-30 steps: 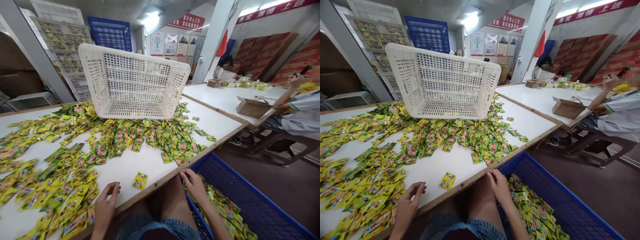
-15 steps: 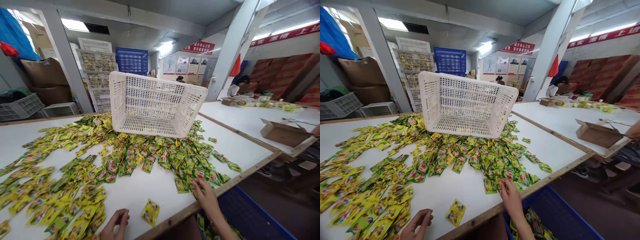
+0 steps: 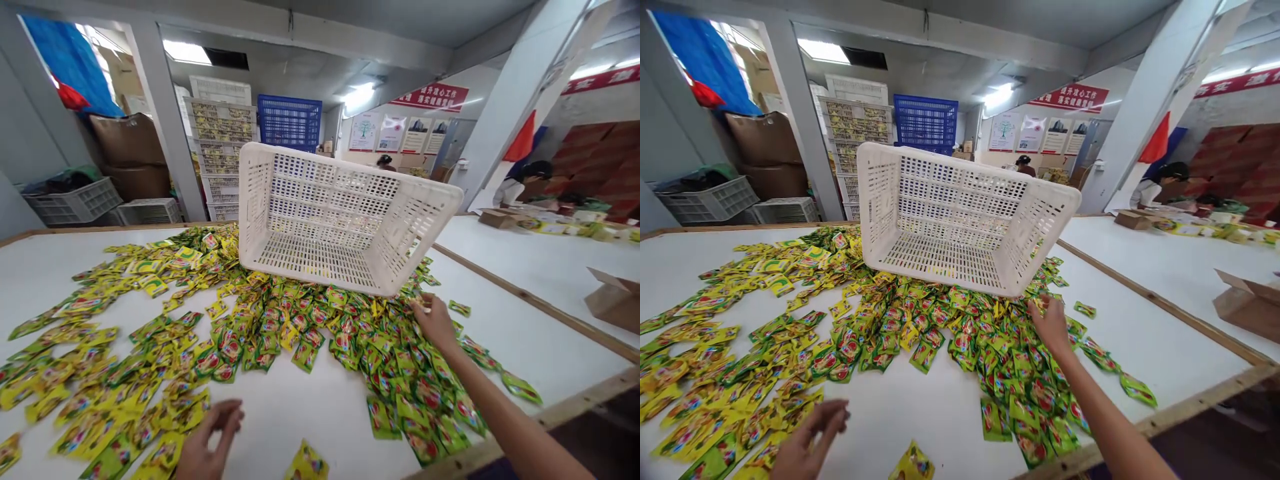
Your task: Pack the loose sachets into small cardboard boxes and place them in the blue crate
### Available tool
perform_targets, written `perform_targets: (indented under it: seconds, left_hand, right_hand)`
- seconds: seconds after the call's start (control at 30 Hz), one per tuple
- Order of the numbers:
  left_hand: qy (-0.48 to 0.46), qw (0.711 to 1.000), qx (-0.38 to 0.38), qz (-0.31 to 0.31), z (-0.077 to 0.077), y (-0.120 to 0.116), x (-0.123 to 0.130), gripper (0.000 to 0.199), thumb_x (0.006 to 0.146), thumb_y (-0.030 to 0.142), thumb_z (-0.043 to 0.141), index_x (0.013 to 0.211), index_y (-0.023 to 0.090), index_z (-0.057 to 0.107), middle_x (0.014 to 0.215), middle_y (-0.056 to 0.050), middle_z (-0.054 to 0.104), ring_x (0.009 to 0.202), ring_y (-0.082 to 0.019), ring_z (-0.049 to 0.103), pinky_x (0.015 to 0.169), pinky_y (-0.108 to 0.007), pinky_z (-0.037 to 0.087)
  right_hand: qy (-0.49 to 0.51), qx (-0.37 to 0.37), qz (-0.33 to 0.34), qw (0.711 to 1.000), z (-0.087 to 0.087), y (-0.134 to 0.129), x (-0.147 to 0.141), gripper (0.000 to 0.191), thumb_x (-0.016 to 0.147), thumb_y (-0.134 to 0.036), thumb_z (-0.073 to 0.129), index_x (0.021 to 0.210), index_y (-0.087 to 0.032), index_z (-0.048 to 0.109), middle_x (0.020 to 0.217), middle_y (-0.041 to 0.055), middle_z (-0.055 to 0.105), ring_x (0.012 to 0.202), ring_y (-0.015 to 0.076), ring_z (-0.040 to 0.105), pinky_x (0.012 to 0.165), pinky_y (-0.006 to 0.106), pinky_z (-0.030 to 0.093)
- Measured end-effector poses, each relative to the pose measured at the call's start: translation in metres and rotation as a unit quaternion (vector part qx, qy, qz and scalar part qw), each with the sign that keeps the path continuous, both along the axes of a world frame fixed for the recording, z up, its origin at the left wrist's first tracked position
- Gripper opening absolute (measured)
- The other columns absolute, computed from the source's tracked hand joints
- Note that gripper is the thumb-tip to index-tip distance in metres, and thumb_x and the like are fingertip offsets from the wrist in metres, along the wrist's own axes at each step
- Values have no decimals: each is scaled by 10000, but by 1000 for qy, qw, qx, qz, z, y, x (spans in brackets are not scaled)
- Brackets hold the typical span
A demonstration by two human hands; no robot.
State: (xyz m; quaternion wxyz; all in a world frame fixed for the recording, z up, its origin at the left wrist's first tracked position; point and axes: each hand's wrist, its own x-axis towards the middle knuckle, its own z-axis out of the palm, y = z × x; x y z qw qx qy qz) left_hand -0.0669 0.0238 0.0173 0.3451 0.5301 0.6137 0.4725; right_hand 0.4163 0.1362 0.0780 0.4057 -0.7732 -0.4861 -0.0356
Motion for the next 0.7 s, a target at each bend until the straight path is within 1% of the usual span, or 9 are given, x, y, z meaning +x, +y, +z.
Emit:
perform_targets:
  seconds: [0.1, 0.2, 0.27, 0.33, 0.4, 0.5, 0.57, 0.63, 0.7]
  left_hand:
    - [66, 997, 37, 14, 41, 76, -20, 389, 710, 502, 576, 973, 216, 595, 849, -37, 686, 775, -216, 652, 738, -322, 523]
    - [76, 988, 129, 29, 75, 173, -28, 496, 742, 465, 552, 1148, 192, 473, 941, -66, 641, 835, -210, 626, 777, -372, 507]
    - [67, 983, 162, 48, 90, 241, -25, 654, 706, 448, 600, 1250, 176, 360, 1052, -101, 594, 884, -212, 611, 772, -384, 509]
    - [53, 979, 177, 82, 99, 305, -16, 785, 648, 445, 652, 1290, 157, 303, 1122, -135, 560, 946, -225, 591, 772, -379, 508]
    - [51, 982, 170, 71, 103, 356, -5, 716, 643, 454, 650, 1229, 126, 402, 1062, -136, 604, 927, -238, 597, 745, -371, 513]
    - [59, 984, 163, 51, 104, 404, 12, 482, 695, 471, 595, 1015, 112, 579, 917, -107, 666, 834, -245, 616, 716, -369, 508]
    - [60, 980, 174, 82, 107, 420, 21, 427, 729, 470, 563, 957, 112, 603, 918, -104, 666, 836, -249, 608, 742, -371, 489]
    - [66, 972, 191, 119, 117, 431, 29, 405, 762, 458, 533, 961, 112, 599, 926, -101, 656, 839, -243, 594, 757, -358, 469]
    - [84, 963, 215, 140, 135, 443, 37, 374, 785, 443, 510, 943, 118, 604, 869, -85, 652, 782, -224, 586, 740, -337, 458]
  right_hand:
    - [10, 33, -41, 999, 27, 55, 25, 688, 671, -535, 550, 1146, -48, 444, 1118, 230, 493, 958, 303, 513, 802, 408, 408]
    - [40, 60, -70, 995, 44, 99, 45, 792, 632, -534, 603, 1219, -59, 363, 1160, 225, 491, 985, 298, 519, 767, 373, 420]
    - [61, 57, -74, 994, 51, 119, 58, 753, 641, -532, 606, 1205, -86, 381, 1080, 191, 558, 895, 274, 563, 687, 343, 429]
    - [73, 11, -65, 995, 54, 133, 71, 585, 676, -552, 569, 1059, -113, 515, 898, 152, 626, 751, 252, 584, 608, 328, 409]
    - [77, -46, -54, 995, 55, 142, 80, 470, 698, -581, 526, 823, -137, 612, 709, 132, 632, 646, 246, 570, 558, 332, 380]
    - [99, -53, -56, 992, 57, 154, 85, 440, 706, -569, 515, 634, -153, 637, 571, 118, 604, 610, 254, 567, 535, 337, 376]
    - [120, -12, -89, 989, 63, 165, 82, 399, 712, -524, 528, 608, -154, 637, 525, 103, 581, 595, 251, 570, 528, 335, 386]
    - [130, 41, -140, 981, 74, 176, 82, 354, 711, -485, 552, 572, -165, 614, 491, 89, 546, 555, 236, 556, 512, 335, 389]
    - [119, 91, -172, 974, 92, 183, 87, 326, 724, -470, 560, 576, -182, 598, 503, 87, 534, 530, 222, 540, 504, 344, 393]
